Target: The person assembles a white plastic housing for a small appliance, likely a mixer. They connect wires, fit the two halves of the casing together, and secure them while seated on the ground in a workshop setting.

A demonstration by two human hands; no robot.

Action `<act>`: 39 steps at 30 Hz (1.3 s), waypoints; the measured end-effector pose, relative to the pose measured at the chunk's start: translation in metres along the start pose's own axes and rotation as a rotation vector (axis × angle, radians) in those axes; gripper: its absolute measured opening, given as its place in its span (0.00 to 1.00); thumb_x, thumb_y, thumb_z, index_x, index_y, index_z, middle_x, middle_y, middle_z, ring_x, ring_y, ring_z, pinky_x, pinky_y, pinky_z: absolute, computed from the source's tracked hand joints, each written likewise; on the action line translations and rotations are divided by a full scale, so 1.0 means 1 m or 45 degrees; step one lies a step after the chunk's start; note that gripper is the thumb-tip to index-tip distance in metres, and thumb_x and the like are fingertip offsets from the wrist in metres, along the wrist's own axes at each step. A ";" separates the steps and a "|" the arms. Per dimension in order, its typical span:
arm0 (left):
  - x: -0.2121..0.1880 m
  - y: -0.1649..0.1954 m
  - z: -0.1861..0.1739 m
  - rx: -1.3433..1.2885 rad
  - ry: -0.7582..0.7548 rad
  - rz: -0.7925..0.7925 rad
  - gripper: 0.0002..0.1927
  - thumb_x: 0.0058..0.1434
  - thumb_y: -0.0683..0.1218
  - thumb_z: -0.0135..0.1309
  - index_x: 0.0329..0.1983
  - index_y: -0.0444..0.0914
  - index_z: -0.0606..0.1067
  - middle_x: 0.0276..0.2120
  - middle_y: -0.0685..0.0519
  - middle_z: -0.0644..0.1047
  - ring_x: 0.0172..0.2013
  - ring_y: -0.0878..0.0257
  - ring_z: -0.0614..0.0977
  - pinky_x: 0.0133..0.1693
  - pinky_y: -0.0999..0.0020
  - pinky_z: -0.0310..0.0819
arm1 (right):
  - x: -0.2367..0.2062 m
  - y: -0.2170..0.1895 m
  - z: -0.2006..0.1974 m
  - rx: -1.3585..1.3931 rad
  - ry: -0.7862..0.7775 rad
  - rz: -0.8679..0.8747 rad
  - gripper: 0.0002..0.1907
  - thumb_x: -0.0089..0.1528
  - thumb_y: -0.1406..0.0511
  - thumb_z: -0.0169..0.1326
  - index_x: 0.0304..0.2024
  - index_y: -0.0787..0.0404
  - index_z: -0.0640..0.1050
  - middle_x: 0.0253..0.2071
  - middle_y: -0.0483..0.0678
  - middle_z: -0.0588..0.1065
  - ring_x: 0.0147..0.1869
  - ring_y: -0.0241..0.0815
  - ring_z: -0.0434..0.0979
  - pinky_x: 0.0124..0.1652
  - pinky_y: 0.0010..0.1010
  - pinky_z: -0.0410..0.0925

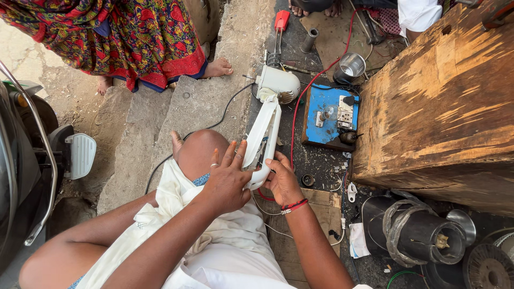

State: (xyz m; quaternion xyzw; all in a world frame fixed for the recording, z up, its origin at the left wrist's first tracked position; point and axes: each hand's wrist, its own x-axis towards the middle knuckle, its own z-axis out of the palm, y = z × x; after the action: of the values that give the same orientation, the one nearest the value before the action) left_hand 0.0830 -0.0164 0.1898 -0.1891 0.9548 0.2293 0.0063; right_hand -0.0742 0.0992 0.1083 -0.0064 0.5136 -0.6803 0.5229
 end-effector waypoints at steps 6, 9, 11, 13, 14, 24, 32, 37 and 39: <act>0.000 -0.002 0.002 -0.052 0.018 -0.012 0.30 0.44 0.47 0.60 0.55 0.50 0.79 0.73 0.33 0.48 0.74 0.37 0.44 0.63 0.22 0.37 | 0.001 0.001 -0.001 0.001 -0.002 0.002 0.35 0.58 0.61 0.56 0.67 0.58 0.61 0.55 0.52 0.72 0.50 0.48 0.80 0.45 0.52 0.75; -0.004 -0.004 0.004 -0.094 0.075 -0.014 0.25 0.45 0.47 0.62 0.50 0.46 0.80 0.73 0.32 0.48 0.74 0.36 0.44 0.63 0.22 0.37 | 0.002 0.002 -0.001 0.010 -0.003 -0.002 0.35 0.58 0.61 0.55 0.67 0.58 0.61 0.55 0.53 0.73 0.50 0.48 0.80 0.45 0.51 0.76; -0.008 -0.004 0.005 -0.128 0.120 -0.008 0.24 0.45 0.46 0.63 0.48 0.43 0.80 0.73 0.32 0.49 0.73 0.35 0.45 0.63 0.23 0.37 | 0.003 0.002 -0.001 0.015 0.009 0.002 0.35 0.58 0.62 0.55 0.66 0.58 0.61 0.54 0.53 0.73 0.49 0.48 0.80 0.45 0.51 0.76; -0.011 -0.004 0.006 -0.170 0.175 0.016 0.24 0.44 0.45 0.64 0.48 0.41 0.79 0.71 0.31 0.51 0.72 0.34 0.47 0.62 0.22 0.38 | 0.003 0.003 -0.001 0.003 0.003 -0.011 0.35 0.58 0.62 0.56 0.67 0.59 0.61 0.54 0.54 0.73 0.50 0.48 0.80 0.45 0.51 0.76; -0.011 -0.004 0.007 -0.180 0.170 0.002 0.22 0.45 0.44 0.65 0.46 0.41 0.79 0.71 0.32 0.52 0.72 0.34 0.47 0.63 0.23 0.39 | 0.003 0.003 -0.001 -0.006 0.000 -0.016 0.35 0.59 0.62 0.56 0.67 0.59 0.61 0.54 0.54 0.73 0.50 0.48 0.80 0.45 0.51 0.76; -0.021 -0.008 0.017 -0.245 0.290 0.038 0.18 0.48 0.45 0.66 0.43 0.38 0.79 0.69 0.33 0.58 0.71 0.36 0.55 0.63 0.28 0.49 | 0.004 0.003 0.002 -0.015 0.047 0.009 0.34 0.59 0.61 0.56 0.66 0.59 0.62 0.53 0.53 0.74 0.50 0.47 0.80 0.46 0.52 0.76; -0.023 -0.012 0.031 -0.405 0.435 0.025 0.14 0.51 0.45 0.67 0.40 0.40 0.79 0.68 0.37 0.62 0.70 0.37 0.59 0.63 0.28 0.48 | 0.004 0.002 0.003 -0.016 0.038 0.013 0.34 0.59 0.61 0.56 0.66 0.60 0.62 0.53 0.54 0.74 0.50 0.48 0.80 0.45 0.55 0.76; -0.023 -0.017 0.037 -0.482 0.476 0.022 0.13 0.51 0.44 0.67 0.38 0.40 0.78 0.67 0.36 0.63 0.69 0.37 0.61 0.63 0.29 0.49 | 0.005 0.004 0.003 0.005 0.020 0.004 0.34 0.59 0.62 0.55 0.66 0.61 0.62 0.53 0.56 0.74 0.51 0.48 0.79 0.46 0.55 0.76; -0.022 -0.019 0.038 -0.500 0.490 0.025 0.13 0.51 0.44 0.67 0.39 0.40 0.78 0.67 0.35 0.62 0.69 0.36 0.61 0.64 0.31 0.50 | 0.006 0.005 0.002 0.010 0.015 0.009 0.34 0.59 0.62 0.55 0.66 0.61 0.61 0.54 0.56 0.73 0.52 0.49 0.79 0.46 0.56 0.76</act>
State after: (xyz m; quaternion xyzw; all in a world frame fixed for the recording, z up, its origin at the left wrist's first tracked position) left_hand 0.1075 -0.0072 0.1495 -0.2175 0.8775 0.3697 -0.2142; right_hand -0.0724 0.0934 0.1029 0.0014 0.5140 -0.6805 0.5223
